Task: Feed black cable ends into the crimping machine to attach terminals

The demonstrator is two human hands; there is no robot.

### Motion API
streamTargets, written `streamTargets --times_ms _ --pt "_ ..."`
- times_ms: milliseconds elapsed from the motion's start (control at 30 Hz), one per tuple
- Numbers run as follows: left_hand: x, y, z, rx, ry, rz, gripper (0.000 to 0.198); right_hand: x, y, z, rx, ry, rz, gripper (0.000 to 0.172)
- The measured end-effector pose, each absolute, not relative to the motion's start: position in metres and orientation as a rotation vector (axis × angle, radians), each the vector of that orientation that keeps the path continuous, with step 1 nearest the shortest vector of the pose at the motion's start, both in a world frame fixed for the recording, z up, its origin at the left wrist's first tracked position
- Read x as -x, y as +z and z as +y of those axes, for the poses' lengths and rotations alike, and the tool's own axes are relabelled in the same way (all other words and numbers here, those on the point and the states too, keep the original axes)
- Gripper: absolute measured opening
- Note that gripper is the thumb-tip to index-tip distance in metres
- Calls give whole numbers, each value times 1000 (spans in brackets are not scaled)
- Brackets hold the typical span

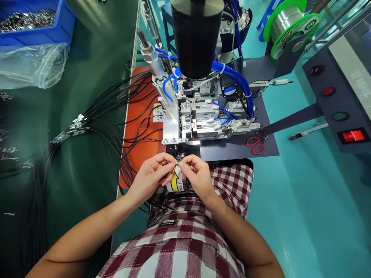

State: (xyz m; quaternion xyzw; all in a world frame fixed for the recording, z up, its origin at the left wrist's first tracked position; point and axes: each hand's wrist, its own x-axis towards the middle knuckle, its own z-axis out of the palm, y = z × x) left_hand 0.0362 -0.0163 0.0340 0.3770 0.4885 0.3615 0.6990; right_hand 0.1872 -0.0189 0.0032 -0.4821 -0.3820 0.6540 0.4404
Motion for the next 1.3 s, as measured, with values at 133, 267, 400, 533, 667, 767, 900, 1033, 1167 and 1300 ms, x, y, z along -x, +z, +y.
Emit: streamTargets --times_ms 133,267,400,533,667,767,900,1033,1167,1300 --pt "-36 35 -17 -813 822 1069 18 -188 0 -20 1163 1656 -927 22" --pt "-35 38 -15 -776 811 1033 18 -191 -2 -18 1078 1758 -911 20" --pt "-32 39 -14 -781 694 1037 22 -199 -2 -9 1020 1861 -971 21" --pt "-32 36 -14 -813 634 1073 22 -207 1 3 974 1935 -1093 22" --pt "-33 35 -15 -816 704 1094 19 -209 4 5 1013 1881 -1136 24" --pt "-34 34 -17 -829 747 1104 17 -206 5 -3 1120 1742 -1157 24" --pt "-34 31 -19 -852 786 1118 17 -194 7 -20 1233 1575 -1208 19" --pt "-35 28 -20 -828 843 1116 16 -185 10 -26 1263 1601 -1120 17" --pt "-35 28 -19 -819 849 1104 16 -192 12 -18 1272 1610 -1139 18" --pt "-36 29 -19 -828 828 1126 17 -196 13 -12 1271 1538 -1153 13"
